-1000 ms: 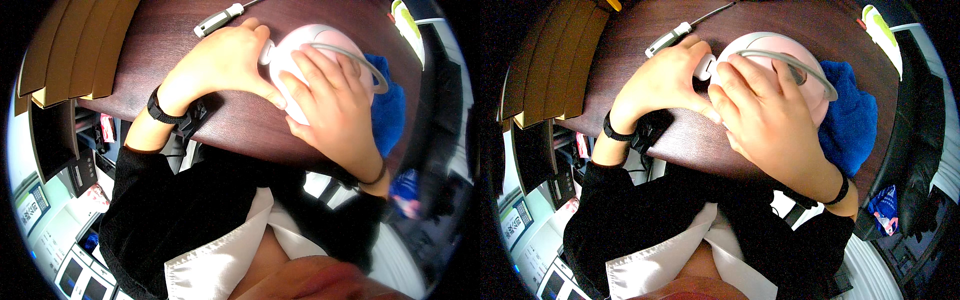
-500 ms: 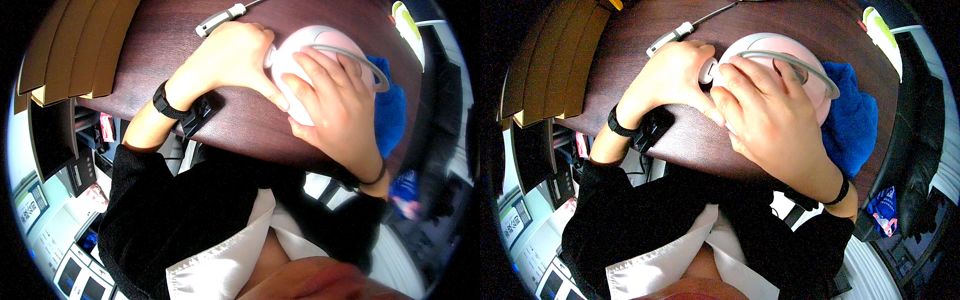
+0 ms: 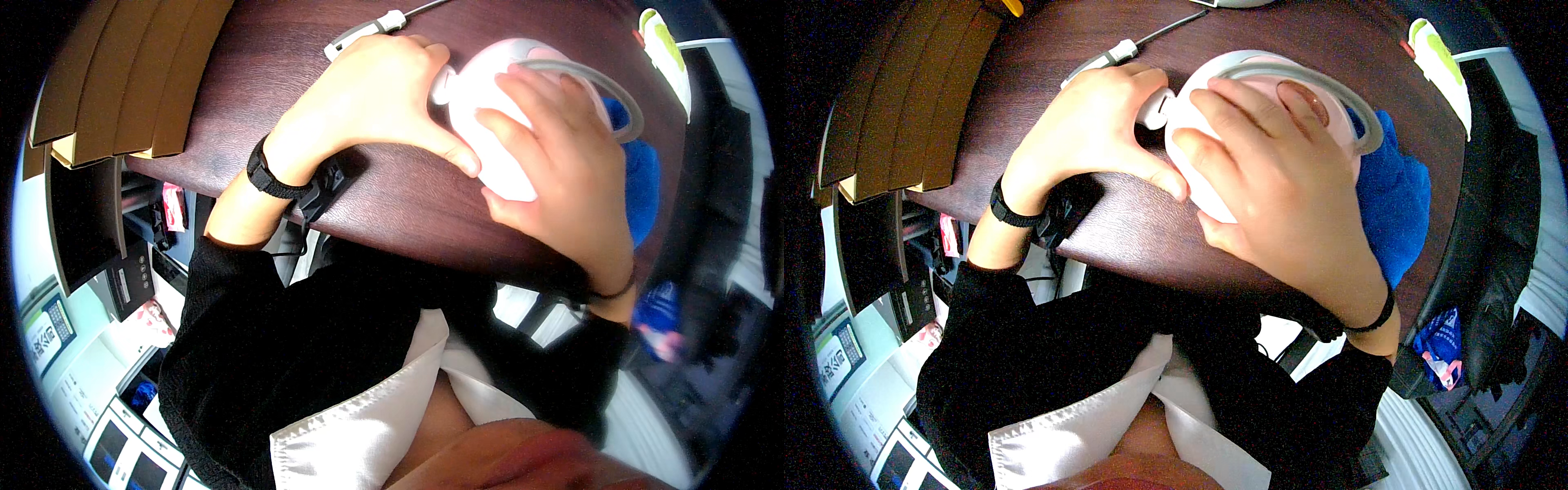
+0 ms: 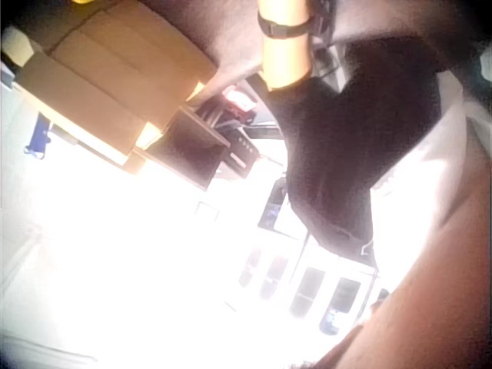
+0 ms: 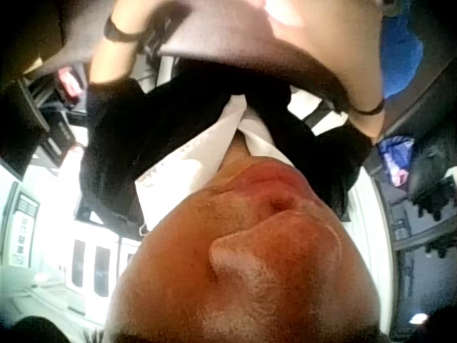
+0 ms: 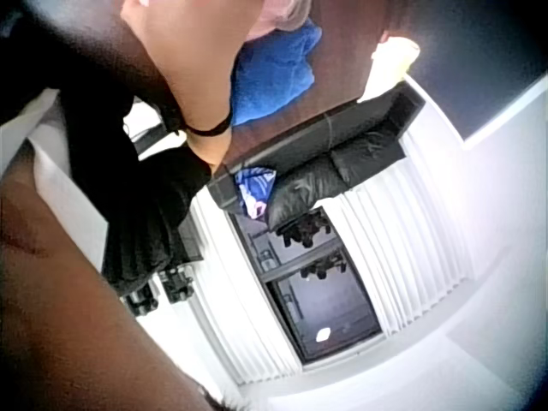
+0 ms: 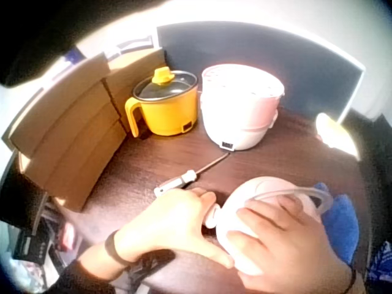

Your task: The person wipes a pink circular appliance part with a blue cloth, then attaches two white curved plastic pieces to its rim. They continue to wipe the part and adjust the attached pieces.

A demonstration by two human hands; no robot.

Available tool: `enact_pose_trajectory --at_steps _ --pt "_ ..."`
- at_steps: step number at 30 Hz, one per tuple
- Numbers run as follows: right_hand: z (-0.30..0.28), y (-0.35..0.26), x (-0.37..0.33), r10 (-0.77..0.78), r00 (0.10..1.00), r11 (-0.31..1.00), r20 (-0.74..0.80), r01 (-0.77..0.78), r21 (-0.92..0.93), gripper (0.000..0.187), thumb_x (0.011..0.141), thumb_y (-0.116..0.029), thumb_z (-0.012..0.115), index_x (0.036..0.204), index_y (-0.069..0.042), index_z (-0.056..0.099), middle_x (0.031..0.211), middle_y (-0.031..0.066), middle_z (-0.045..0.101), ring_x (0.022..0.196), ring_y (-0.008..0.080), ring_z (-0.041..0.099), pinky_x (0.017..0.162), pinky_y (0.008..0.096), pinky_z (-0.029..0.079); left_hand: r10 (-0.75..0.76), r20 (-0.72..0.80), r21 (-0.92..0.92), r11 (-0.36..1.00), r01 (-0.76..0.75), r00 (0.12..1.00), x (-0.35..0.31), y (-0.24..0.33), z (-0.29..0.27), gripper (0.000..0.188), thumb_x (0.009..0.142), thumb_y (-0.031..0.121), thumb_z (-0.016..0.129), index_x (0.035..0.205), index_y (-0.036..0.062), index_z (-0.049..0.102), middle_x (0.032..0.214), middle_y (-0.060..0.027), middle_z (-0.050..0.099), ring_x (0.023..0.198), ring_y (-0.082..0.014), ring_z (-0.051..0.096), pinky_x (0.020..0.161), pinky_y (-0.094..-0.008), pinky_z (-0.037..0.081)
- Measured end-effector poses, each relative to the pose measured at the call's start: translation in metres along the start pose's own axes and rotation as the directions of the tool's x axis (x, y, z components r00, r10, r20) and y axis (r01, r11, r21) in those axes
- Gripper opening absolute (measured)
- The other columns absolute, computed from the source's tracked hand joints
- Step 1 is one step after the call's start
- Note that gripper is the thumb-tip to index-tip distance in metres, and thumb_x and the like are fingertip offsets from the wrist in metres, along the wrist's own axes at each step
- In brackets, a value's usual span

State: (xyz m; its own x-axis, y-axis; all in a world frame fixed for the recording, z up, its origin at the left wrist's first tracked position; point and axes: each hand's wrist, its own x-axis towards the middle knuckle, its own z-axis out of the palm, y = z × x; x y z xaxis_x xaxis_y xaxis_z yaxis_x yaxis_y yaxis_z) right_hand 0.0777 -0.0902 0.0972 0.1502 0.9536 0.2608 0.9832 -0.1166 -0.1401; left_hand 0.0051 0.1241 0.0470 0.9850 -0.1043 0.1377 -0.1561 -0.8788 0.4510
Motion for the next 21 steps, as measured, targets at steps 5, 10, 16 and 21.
enact_pose_trajectory --at_steps 5,10,16,21 --pt "-0.017 0.012 -0.001 0.032 0.999 0.999 0.015 -0.032 0.017 0.068 0.050 -0.012 0.082 0.115 -0.012 0.064 0.131 0.0118 0.054 0.118 0.0336 0.055 0.096 0.0416 0.048 0.131 -0.086 -0.176 0.974 -0.144 0.988 0.003 -0.009 0.000 0.055 0.077 0.050 0.071 0.093 -0.0019 0.062 0.080 -0.0211 0.063 0.075 -0.0382 0.063 0.067 -0.0411 0.050" --pt "-0.024 0.017 -0.004 0.037 0.999 0.998 0.016 -0.037 0.046 0.072 0.049 -0.010 0.082 0.117 -0.012 0.062 0.132 0.0120 0.054 0.116 0.0336 0.057 0.094 0.0400 0.050 0.194 -0.156 -0.165 0.962 -0.219 0.969 0.005 -0.008 -0.005 0.034 0.087 0.030 0.067 0.106 0.0018 0.061 0.094 -0.0196 0.064 0.085 -0.0376 0.063 0.073 -0.0416 0.050" --pt "-0.026 0.018 -0.006 0.071 0.997 0.996 -0.013 -0.070 0.061 0.074 0.048 -0.008 0.083 0.118 -0.012 0.062 0.134 0.0126 0.054 0.117 0.0332 0.057 0.095 0.0406 0.051 0.329 -0.299 0.024 0.941 -0.338 0.896 0.012 -0.010 -0.001 0.033 0.080 0.027 0.071 0.102 0.0033 0.063 0.093 -0.0128 0.066 0.085 -0.0317 0.065 0.075 -0.0388 0.051" --pt "-0.030 0.016 -0.006 0.075 0.997 0.993 -0.012 -0.074 0.091 0.075 0.048 -0.007 0.082 0.120 -0.010 0.061 0.135 0.0134 0.053 0.119 0.0335 0.056 0.096 0.0411 0.050 0.341 -0.346 0.059 0.938 -0.342 0.874 0.008 -0.010 -0.001 0.031 0.077 0.025 0.073 0.099 0.0045 0.065 0.090 -0.0082 0.067 0.082 -0.0279 0.066 0.073 -0.0367 0.052"
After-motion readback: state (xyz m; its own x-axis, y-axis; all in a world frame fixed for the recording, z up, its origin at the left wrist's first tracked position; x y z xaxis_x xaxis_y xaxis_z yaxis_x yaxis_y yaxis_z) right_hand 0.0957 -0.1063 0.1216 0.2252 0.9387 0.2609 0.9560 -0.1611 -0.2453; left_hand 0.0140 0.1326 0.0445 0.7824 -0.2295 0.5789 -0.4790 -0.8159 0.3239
